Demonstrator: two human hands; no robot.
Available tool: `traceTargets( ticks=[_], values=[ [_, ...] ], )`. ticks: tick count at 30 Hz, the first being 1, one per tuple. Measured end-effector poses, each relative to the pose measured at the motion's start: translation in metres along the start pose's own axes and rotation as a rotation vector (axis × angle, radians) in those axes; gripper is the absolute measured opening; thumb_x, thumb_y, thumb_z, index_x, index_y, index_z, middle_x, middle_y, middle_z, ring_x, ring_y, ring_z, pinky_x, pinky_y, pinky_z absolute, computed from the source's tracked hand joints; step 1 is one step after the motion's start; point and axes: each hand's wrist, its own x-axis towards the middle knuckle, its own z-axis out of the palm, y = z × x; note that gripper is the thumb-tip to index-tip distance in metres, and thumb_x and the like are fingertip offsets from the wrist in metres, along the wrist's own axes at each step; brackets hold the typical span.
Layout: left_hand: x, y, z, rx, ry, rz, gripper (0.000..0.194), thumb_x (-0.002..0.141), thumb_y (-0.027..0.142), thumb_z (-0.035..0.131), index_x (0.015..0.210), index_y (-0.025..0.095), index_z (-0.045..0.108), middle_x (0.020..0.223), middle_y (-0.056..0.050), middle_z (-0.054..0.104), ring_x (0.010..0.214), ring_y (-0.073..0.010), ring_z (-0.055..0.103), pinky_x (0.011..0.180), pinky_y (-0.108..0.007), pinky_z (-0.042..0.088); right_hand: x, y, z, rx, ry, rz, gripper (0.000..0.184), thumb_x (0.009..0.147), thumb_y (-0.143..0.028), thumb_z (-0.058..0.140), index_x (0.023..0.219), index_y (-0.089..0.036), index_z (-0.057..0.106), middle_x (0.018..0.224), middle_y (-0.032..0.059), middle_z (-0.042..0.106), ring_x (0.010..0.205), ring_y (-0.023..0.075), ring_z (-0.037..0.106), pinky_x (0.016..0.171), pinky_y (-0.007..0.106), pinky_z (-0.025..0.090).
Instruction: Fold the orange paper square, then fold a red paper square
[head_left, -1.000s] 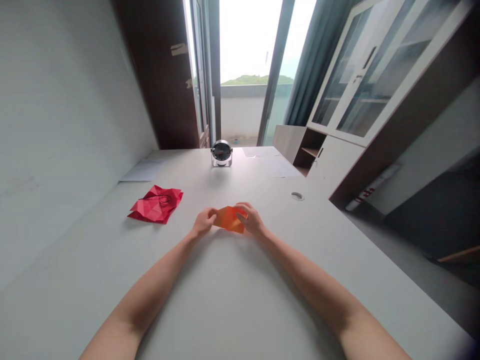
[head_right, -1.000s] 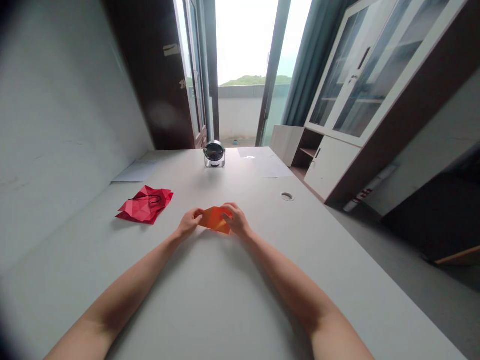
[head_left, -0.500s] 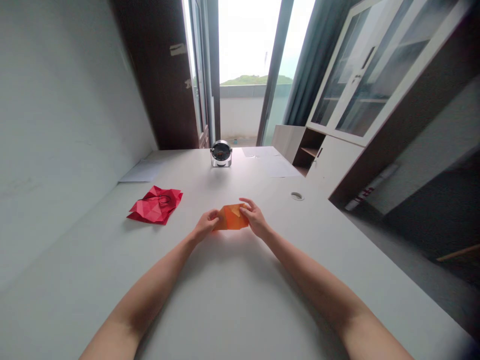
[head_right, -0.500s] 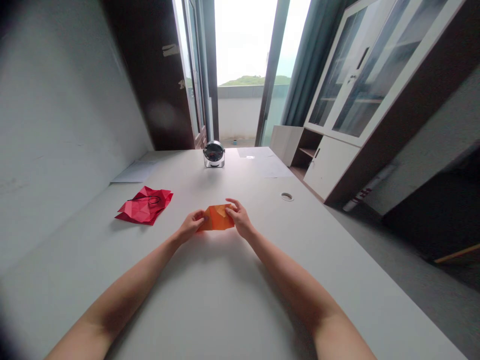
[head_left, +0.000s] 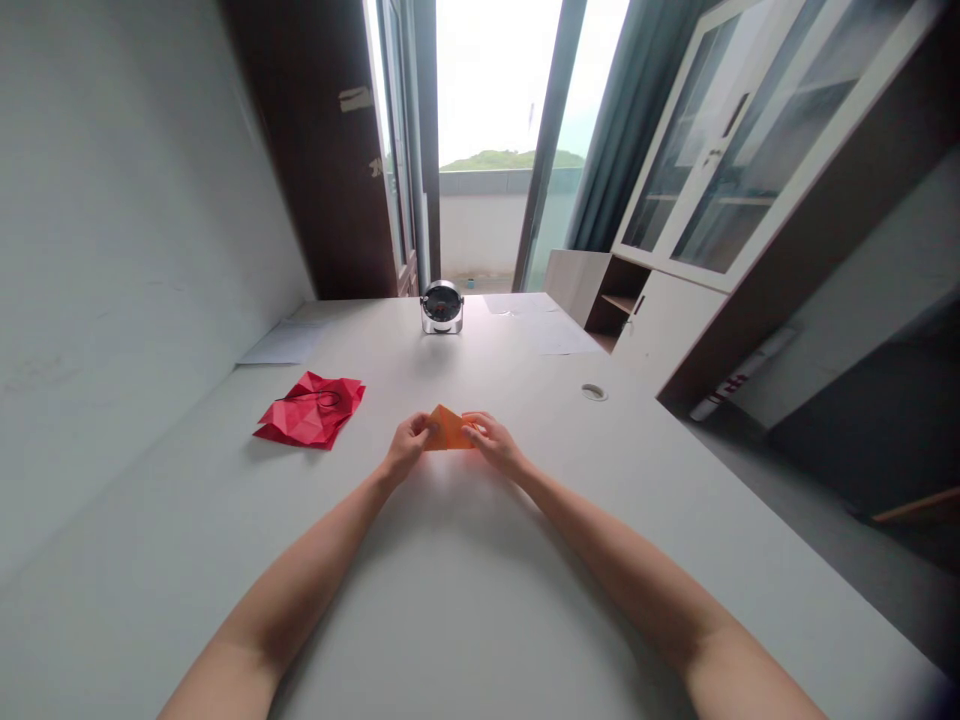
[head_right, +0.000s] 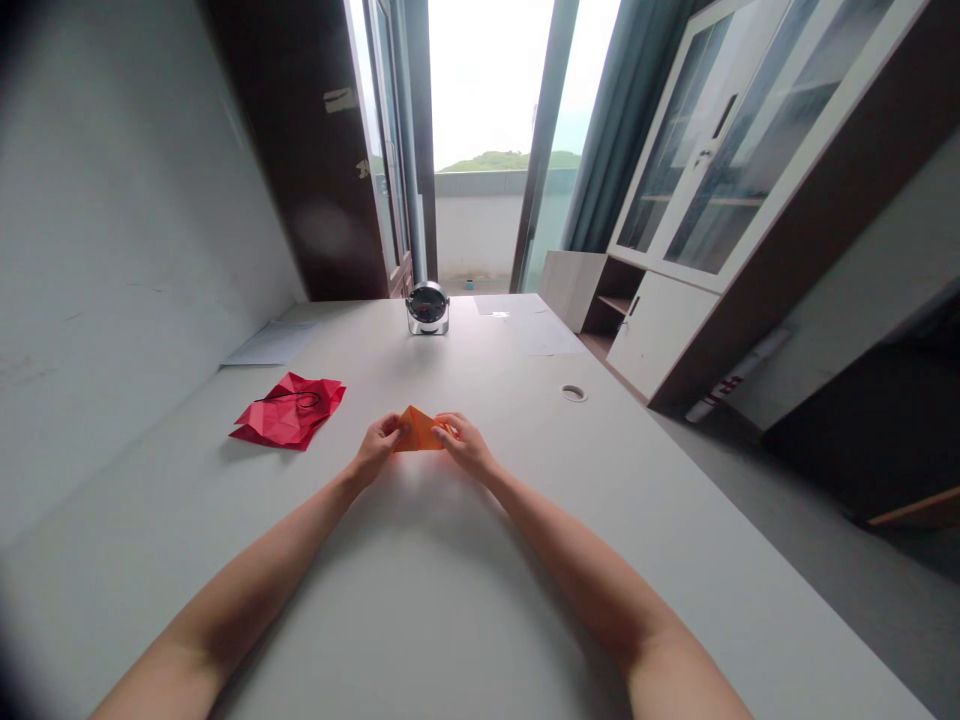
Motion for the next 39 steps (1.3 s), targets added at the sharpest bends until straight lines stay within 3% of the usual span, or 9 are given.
traceTargets(
  ticks=[4,9,15,23,30,34,39],
  values=[
    [-0.002,0.000,0.002,0.003,-0.002,-0.036,0.043,0.076,0.048,0.072,0.102,0.015,0.064,0.087,-0.004,0.069,0.076,-0.0160,0.061,0.070,-0.026,0.047,-0.002,0.006,0.003,-0.004,-0.015,0.031,0.030,0.085,-0.047,0.059,0.096,-0.022,0.073,0.079,0.0021,0.068,0.073,0.0187,0.060,0.070,0.031,0.047],
    [-0.002,0.002,0.005,0.014,-0.062,-0.076,0.063,0.074,0.054,0.073,0.121,0.014,0.061,0.089,-0.006,0.069,0.078,-0.0177,0.063,0.070,-0.027,0.048,-0.001,0.005,0.002,0.042,0.039,0.028,0.027,0.080,-0.044,0.060,0.083,-0.020,0.072,0.069,-0.0001,0.063,0.067,0.0166,0.054,0.064,0.028,0.042],
    [-0.004,0.001,0.002,0.090,-0.144,-0.075,0.045,0.080,0.054,0.068,0.093,0.011,0.069,0.082,-0.005,0.067,0.072,-0.0156,0.058,0.063,-0.023,0.041,-0.001,0.000,0.004,0.023,-0.014,0.070,0.027,0.079,-0.045,0.061,0.082,-0.021,0.072,0.062,-0.0022,0.058,0.059,0.0131,0.048,0.056,0.024,0.035],
    [-0.001,0.000,0.001,0.017,-0.040,-0.118,0.043,0.077,0.054,0.069,0.087,0.012,0.065,0.078,-0.003,0.067,0.068,-0.0155,0.060,0.061,-0.024,0.044,-0.002,-0.005,0.003,0.129,-0.038,0.097,0.036,0.081,-0.050,0.064,0.098,-0.019,0.070,0.054,-0.0048,0.053,0.051,0.0111,0.045,0.051,0.023,0.034],
    [0.003,-0.003,-0.001,-0.074,0.042,-0.142,0.047,0.077,0.054,0.069,0.100,0.013,0.066,0.092,-0.008,0.072,0.078,-0.0209,0.067,0.070,-0.030,0.052,-0.005,-0.021,-0.005,0.408,-0.063,0.080,0.049,0.083,-0.049,0.066,0.123,-0.020,0.059,0.085,0.0035,0.070,0.066,0.0147,0.062,0.068,0.030,0.050],
    [0.002,-0.002,0.001,-0.113,0.031,-0.157,0.048,0.078,0.054,0.068,0.104,0.014,0.066,0.096,-0.010,0.073,0.082,-0.0224,0.068,0.072,-0.031,0.053,-0.007,-0.032,-0.007,0.497,-0.082,0.109,0.058,0.081,-0.046,0.071,0.131,-0.021,0.055,0.091,0.0066,0.072,0.078,0.0195,0.068,0.078,0.036,0.052],
    [0.002,-0.002,0.000,-0.115,0.067,-0.174,0.043,0.078,0.049,0.070,0.100,0.013,0.065,0.090,-0.008,0.072,0.075,-0.0191,0.066,0.067,-0.027,0.051,-0.008,-0.035,-0.003,0.546,-0.141,0.098,0.059,0.080,-0.042,0.073,0.132,-0.022,0.054,0.097,0.0087,0.074,0.090,0.0220,0.069,0.081,0.036,0.052]
  ],
)
